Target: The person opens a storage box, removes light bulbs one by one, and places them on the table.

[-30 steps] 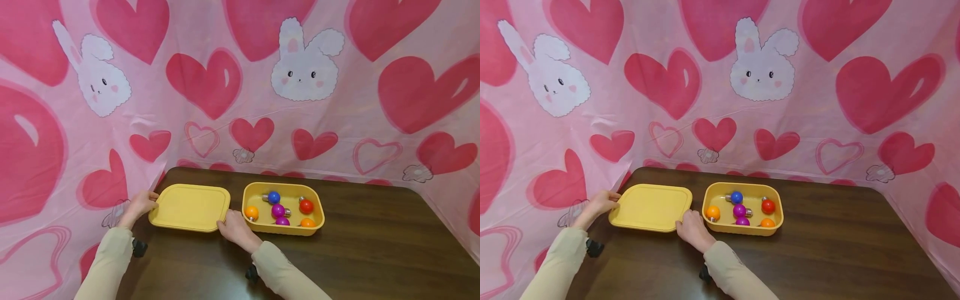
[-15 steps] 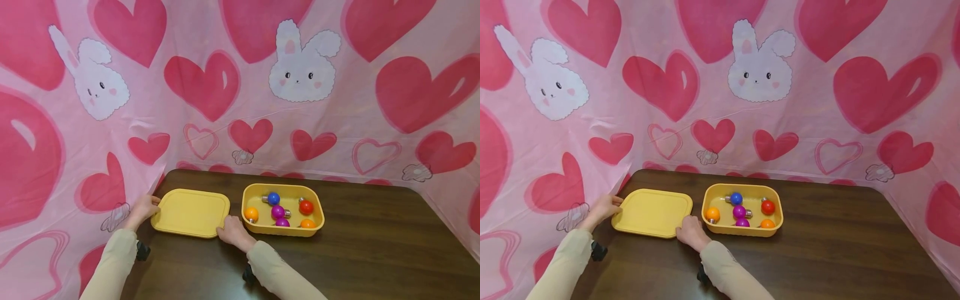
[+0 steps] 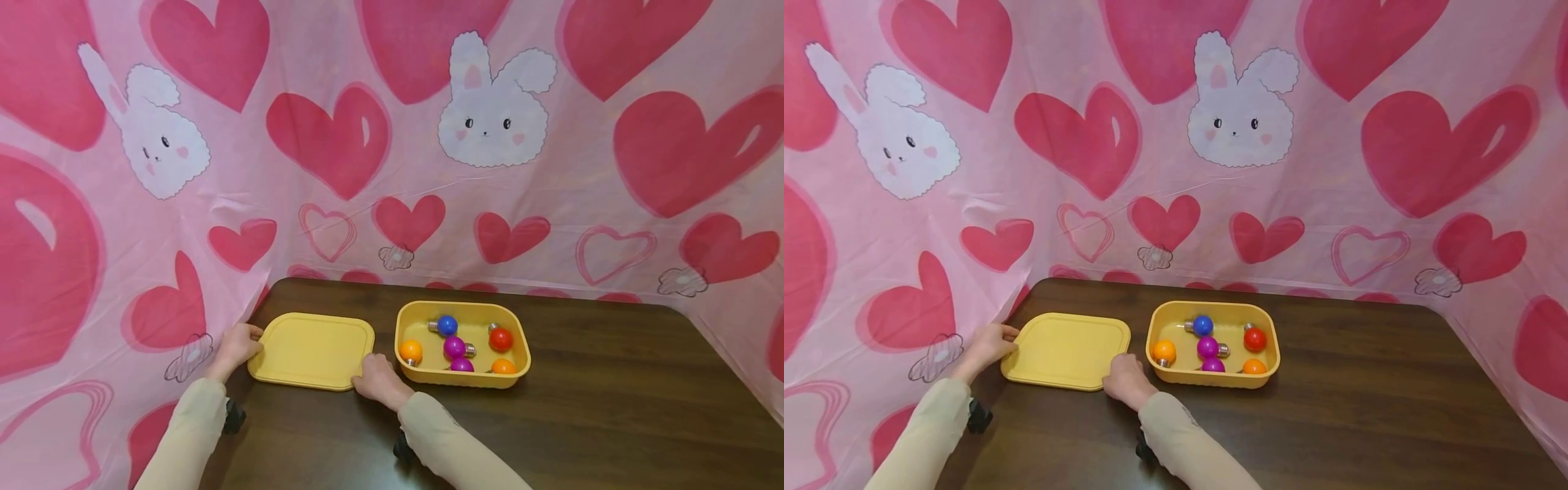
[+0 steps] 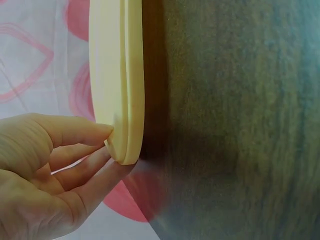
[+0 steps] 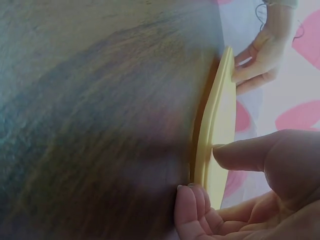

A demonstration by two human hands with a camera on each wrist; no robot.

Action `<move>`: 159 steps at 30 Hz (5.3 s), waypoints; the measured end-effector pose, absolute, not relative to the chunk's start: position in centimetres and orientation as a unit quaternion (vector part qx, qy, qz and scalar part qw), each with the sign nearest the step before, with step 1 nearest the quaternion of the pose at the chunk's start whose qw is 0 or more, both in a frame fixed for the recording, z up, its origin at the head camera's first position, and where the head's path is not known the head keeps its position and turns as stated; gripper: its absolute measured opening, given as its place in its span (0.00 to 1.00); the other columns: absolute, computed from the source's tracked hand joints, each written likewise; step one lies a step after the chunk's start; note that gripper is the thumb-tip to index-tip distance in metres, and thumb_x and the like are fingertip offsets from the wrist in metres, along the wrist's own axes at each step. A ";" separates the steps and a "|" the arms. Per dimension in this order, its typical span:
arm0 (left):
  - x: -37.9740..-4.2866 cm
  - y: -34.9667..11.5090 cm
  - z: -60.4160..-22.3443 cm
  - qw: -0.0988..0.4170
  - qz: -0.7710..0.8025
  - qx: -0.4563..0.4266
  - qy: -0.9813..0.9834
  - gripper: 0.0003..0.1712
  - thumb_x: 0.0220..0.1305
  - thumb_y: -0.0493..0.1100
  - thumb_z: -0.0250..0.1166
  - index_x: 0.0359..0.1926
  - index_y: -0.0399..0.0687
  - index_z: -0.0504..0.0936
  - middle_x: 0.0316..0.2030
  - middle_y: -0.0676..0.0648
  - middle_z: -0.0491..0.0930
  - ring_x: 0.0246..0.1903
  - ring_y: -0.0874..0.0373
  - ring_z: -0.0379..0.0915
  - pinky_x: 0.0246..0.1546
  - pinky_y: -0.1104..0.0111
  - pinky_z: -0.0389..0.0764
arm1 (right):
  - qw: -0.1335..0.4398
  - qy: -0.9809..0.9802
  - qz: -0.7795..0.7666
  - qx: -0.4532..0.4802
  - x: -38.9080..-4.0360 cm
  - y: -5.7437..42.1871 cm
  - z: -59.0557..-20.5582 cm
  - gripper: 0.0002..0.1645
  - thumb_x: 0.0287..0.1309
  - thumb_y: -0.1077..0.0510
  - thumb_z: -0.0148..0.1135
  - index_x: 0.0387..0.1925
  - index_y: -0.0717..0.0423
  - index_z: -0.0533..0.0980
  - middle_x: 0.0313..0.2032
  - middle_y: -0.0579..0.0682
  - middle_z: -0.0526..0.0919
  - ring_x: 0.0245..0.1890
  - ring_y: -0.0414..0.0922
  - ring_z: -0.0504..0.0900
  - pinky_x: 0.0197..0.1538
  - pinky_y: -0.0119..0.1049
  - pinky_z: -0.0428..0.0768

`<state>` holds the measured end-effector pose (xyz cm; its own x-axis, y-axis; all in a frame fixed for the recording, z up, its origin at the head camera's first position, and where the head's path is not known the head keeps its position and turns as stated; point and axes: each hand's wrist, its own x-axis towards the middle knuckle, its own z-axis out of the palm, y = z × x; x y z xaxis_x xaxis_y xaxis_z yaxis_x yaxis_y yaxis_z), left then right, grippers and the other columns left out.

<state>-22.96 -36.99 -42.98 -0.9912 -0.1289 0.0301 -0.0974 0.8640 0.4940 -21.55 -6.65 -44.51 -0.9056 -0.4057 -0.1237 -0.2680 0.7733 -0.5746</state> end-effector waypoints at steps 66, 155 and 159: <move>-23.5 -24.9 -40.7 0.212 -0.229 -0.133 -0.941 0.15 0.55 0.32 0.71 0.45 0.30 0.84 0.38 0.34 0.84 0.35 0.42 0.83 0.40 0.53 0.86 | -0.014 0.899 -0.330 -0.289 -20.1 0.8 -40.0 0.12 0.58 0.56 0.68 0.41 0.59 0.82 0.36 0.52 0.85 0.35 0.44 0.81 0.43 0.32 0.84; -23.5 -14.2 -44.5 0.099 -0.064 -0.282 -0.952 0.40 0.72 0.61 0.53 0.72 0.35 0.63 0.74 0.38 0.61 0.74 0.44 0.59 0.75 0.49 0.61 | 0.136 0.939 -0.176 -0.262 -28.5 11.0 -40.6 0.21 0.55 0.63 0.71 0.51 0.58 0.77 0.44 0.53 0.83 0.43 0.46 0.79 0.56 0.47 0.84; -23.4 -14.2 -44.6 0.099 -0.064 -0.284 -0.951 0.40 0.73 0.61 0.52 0.72 0.35 0.63 0.74 0.38 0.61 0.74 0.44 0.59 0.74 0.50 0.62 | 0.142 0.941 -0.196 -0.236 -28.3 11.3 -40.5 0.21 0.55 0.60 0.71 0.51 0.53 0.77 0.43 0.49 0.83 0.42 0.43 0.79 0.57 0.45 0.84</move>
<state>-23.45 -14.17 -44.56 -0.8190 0.5279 0.2250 0.5534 0.8303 0.0664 -28.32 11.29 -40.48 -0.8480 -0.5005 -0.1744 -0.3889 0.8111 -0.4368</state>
